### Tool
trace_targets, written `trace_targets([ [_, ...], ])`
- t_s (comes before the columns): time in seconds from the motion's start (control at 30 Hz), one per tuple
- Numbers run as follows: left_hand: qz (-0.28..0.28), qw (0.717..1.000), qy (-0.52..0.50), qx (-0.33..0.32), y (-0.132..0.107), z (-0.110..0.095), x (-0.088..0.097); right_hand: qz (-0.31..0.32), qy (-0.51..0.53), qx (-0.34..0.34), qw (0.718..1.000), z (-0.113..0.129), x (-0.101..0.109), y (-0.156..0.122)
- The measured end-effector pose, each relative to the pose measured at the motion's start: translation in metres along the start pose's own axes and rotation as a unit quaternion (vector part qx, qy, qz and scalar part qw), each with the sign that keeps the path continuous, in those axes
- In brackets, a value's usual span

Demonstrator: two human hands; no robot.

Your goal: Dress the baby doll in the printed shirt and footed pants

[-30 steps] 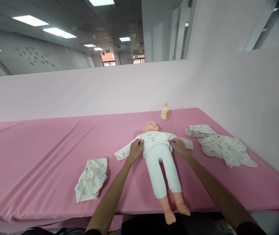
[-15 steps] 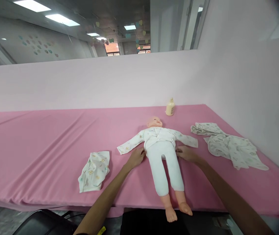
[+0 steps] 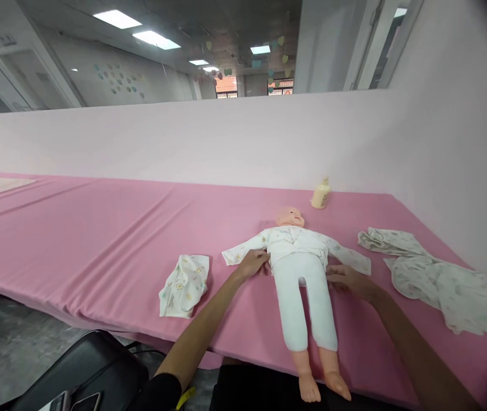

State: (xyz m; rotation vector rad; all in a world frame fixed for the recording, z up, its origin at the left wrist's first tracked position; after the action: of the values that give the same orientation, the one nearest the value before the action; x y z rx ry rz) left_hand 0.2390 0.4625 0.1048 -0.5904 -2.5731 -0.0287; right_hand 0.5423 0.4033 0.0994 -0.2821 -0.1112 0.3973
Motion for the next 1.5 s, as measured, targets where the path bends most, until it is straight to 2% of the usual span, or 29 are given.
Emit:
trace_targets([
  [0.13, -0.035, 0.994, -0.096, 0.034, 0.005, -0.002, -0.002, -0.012, -0.023, 0.041, 0.999, 0.007, 0.001, 0.0],
  [0.37, -0.114, 0.986, -0.104, 0.057, 0.013, 0.0, -0.013, -0.096, -0.119, 0.078, 0.985, 0.007, 0.006, 0.013],
  [0.53, -0.158, 0.981, -0.101, 0.053, 0.011, 0.0, -0.016, -0.177, -0.261, 0.119, 0.941, 0.007, 0.007, 0.033],
  [0.67, -0.159, 0.983, -0.076, 0.055, -0.004, -0.008, -0.011, -0.24, -0.359, 0.12, 0.894, 0.003, 0.001, 0.038],
  [0.73, -0.164, 0.986, -0.009, 0.04, -0.023, -0.016, -0.002, -0.261, -0.379, 0.108, 0.881, 0.0, 0.001, 0.033],
  [0.8, -0.18, 0.978, 0.103, 0.017, -0.052, -0.022, 0.015, -0.272, -0.379, 0.082, 0.881, -0.003, 0.002, 0.023],
  [0.83, -0.182, 0.968, 0.17, 0.005, -0.071, -0.024, 0.025, -0.278, -0.374, 0.07, 0.882, -0.004, 0.003, 0.017],
  [0.9, -0.223, 0.925, 0.306, -0.029, -0.114, -0.023, 0.052, -0.295, -0.354, 0.062, 0.885, -0.005, 0.003, 0.002],
  [0.97, -0.238, 0.869, 0.432, -0.039, -0.16, -0.011, 0.079, -0.31, -0.329, 0.072, 0.889, -0.005, -0.002, -0.016],
  [1.03, -0.218, 0.825, 0.521, -0.015, -0.199, 0.012, 0.102, -0.318, -0.304, 0.086, 0.894, -0.002, -0.01, -0.033],
  [1.13, -0.223, 0.778, 0.583, 0.064, -0.236, 0.049, 0.124, -0.317, -0.263, 0.095, 0.906, 0.003, -0.028, -0.053],
  [1.23, -0.215, 0.783, 0.58, 0.061, -0.238, 0.073, 0.124, -0.29, -0.244, 0.127, 0.917, 0.014, -0.049, -0.062],
  [1.33, -0.234, 0.791, 0.563, 0.042, -0.222, 0.078, 0.121, -0.267, -0.246, 0.187, 0.913, 0.031, -0.069, -0.065],
  [1.4, -0.268, 0.811, 0.518, 0.044, -0.212, 0.071, 0.125, -0.27, -0.25, 0.217, 0.904, 0.045, -0.082, -0.069],
  [1.5, -0.328, 0.874, 0.353, 0.062, -0.205, 0.044, 0.131, -0.276, -0.244, 0.242, 0.897, 0.068, -0.105, -0.075],
])
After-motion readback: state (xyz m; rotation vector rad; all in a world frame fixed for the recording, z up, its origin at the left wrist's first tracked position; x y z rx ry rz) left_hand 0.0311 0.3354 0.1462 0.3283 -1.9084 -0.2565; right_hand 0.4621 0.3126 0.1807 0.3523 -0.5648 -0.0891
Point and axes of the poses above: each hand's wrist, its own y-axis towards the middle knuckle, its own x-axis out of the back of the hand, z = x × y, the point moved 4 cm from there along y, towards the middle knuckle, and after that the axes turned 10 degrees about y, right-handed, at the moved point
